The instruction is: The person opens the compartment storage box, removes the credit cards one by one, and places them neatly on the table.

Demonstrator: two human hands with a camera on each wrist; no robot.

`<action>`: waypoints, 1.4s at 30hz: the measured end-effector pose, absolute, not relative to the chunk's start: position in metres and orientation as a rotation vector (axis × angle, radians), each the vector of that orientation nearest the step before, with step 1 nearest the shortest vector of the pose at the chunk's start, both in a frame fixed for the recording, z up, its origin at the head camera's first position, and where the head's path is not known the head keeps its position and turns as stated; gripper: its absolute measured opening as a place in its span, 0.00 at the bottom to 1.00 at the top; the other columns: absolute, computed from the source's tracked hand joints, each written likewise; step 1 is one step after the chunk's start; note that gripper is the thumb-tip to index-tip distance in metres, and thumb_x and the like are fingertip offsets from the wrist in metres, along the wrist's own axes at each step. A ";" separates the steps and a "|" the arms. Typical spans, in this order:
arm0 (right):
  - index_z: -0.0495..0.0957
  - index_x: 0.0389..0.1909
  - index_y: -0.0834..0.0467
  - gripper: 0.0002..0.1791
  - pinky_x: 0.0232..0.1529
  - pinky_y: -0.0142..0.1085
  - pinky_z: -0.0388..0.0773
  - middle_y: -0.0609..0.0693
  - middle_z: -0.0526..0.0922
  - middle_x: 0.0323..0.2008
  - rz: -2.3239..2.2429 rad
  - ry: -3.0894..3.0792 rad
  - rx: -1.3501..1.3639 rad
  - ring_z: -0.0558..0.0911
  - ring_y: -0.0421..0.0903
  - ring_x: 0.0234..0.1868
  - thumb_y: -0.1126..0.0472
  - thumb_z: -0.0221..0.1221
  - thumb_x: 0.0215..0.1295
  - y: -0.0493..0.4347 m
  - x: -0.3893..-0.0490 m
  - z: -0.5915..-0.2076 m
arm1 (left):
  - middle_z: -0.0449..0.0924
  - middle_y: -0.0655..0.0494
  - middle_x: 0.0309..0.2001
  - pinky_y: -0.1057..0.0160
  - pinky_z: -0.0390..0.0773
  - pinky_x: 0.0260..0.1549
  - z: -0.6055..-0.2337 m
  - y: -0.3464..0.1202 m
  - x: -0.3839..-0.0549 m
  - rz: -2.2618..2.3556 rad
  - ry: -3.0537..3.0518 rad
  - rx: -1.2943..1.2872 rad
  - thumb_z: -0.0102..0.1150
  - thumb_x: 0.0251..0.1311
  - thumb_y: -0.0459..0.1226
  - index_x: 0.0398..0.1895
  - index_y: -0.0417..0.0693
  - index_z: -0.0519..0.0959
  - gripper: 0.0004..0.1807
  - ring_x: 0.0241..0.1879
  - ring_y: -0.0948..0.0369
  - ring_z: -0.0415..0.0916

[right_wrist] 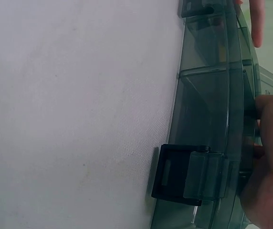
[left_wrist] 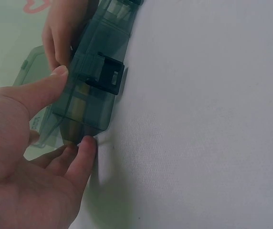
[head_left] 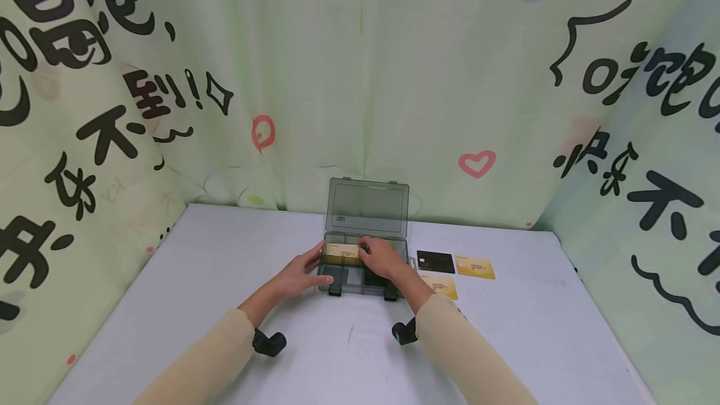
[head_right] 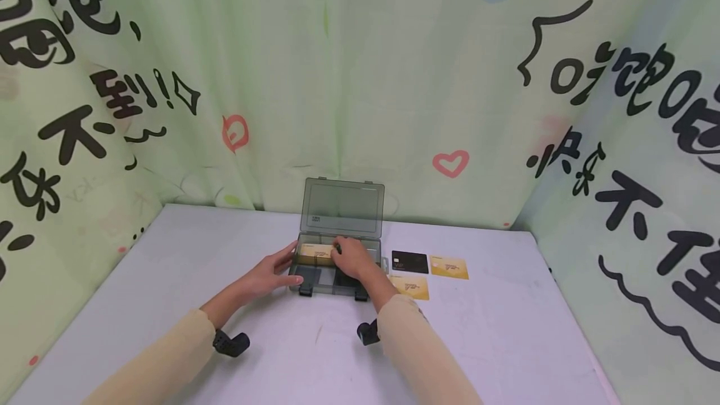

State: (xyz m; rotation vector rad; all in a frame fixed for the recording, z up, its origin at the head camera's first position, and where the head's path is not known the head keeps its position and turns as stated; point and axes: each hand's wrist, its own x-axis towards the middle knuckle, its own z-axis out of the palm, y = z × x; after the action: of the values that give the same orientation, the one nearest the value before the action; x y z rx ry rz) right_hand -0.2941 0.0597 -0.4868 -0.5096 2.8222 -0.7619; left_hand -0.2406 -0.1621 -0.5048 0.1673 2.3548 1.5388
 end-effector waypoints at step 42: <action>0.68 0.57 0.59 0.15 0.41 0.43 0.74 0.54 0.81 0.39 -0.780 2.747 -0.575 0.77 0.46 0.36 0.58 0.43 0.77 0.059 -0.298 -0.488 | 0.54 0.47 0.75 0.42 0.61 0.68 -0.501 -0.161 -0.240 1.537 2.345 0.156 0.67 0.58 0.41 0.78 0.61 0.47 0.49 0.75 0.47 0.51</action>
State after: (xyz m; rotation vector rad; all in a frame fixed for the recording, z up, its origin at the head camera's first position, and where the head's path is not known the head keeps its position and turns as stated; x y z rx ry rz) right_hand -0.2978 0.0587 -0.4882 -0.5749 2.7474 -0.7795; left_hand -0.2396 -0.1610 -0.5014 0.1560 2.3452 1.5370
